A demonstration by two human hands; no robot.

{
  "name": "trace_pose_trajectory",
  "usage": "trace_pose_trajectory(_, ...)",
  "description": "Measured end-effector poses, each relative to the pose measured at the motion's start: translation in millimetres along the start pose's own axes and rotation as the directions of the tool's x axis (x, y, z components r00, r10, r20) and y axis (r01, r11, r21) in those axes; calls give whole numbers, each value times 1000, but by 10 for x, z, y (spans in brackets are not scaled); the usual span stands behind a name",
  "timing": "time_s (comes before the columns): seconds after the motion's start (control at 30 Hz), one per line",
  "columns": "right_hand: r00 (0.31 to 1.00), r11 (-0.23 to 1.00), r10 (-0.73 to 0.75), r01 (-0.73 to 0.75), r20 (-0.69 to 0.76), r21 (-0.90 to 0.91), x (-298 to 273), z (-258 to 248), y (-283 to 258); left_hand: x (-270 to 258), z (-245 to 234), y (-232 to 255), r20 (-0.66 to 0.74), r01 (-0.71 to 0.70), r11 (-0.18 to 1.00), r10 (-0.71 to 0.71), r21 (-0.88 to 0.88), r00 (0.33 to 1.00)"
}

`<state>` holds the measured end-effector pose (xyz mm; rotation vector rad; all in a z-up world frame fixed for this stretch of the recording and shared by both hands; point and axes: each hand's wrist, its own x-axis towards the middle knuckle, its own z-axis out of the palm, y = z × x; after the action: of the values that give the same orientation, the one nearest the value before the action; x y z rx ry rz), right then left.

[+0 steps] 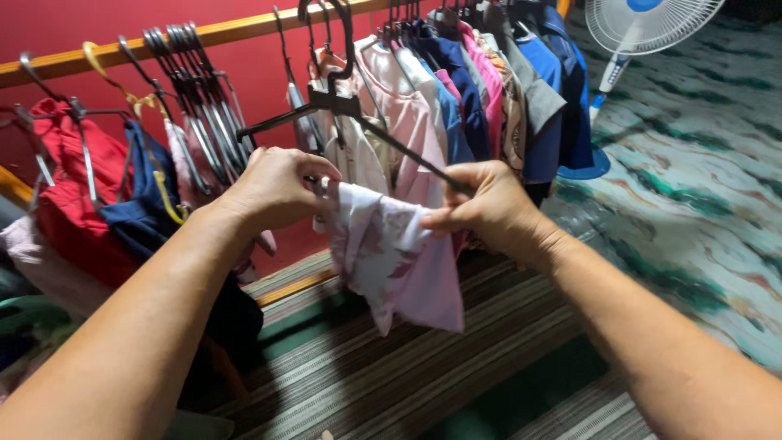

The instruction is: The person takes various garments from a laundry basket, unfolds them, and places them on hangers. The hung clothes are then placed on a nearby clothing rack.

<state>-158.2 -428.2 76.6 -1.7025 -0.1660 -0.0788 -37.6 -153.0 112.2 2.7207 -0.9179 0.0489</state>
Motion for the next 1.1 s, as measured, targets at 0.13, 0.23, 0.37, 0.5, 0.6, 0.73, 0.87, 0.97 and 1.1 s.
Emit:
trace_pose_trajectory(0.13,998,1000,6,-7,65,13,104,-57,-119,-43,-1,-109,-86,-26,986,12,-163,996)
trace_pose_trajectory(0.23,999,1000,16,-16,44,2,170,-72,-154,-46,74,-190,-115,-15,911,-36,-411,993)
trace_pose_trajectory(0.37,997,998,63,-62,35,-26,238,-103,-145,-23,242,-313,-139,-63,770,-34,-635,990)
trace_pose_trajectory(0.5,996,997,76,-76,44,-16,257,-150,-133,-13,386,-455,-316,-194,804,9,-562,949)
trace_pose_trajectory(0.6,996,996,84,-84,25,-23,256,-250,-154,-89,341,-665,-660,-101,961,-98,-256,745)
trace_pose_trajectory(0.73,998,999,47,-46,-29,24,209,-390,-231,-126,245,-767,-727,155,967,-255,-203,637)
trace_pose_trajectory(0.87,998,998,61,-61,-17,26,211,-338,-261,-144,604,-523,-371,112,785,-407,-609,835)
trace_pose_trajectory(0.97,995,995,95,-94,-28,38,238,-275,-263,-13,892,-447,-422,44,889,-260,-456,869)
trace_pose_trajectory(1.1,998,998,65,-65,-24,22,210,-310,-268,63,932,-410,-216,88,598,-418,-797,882)
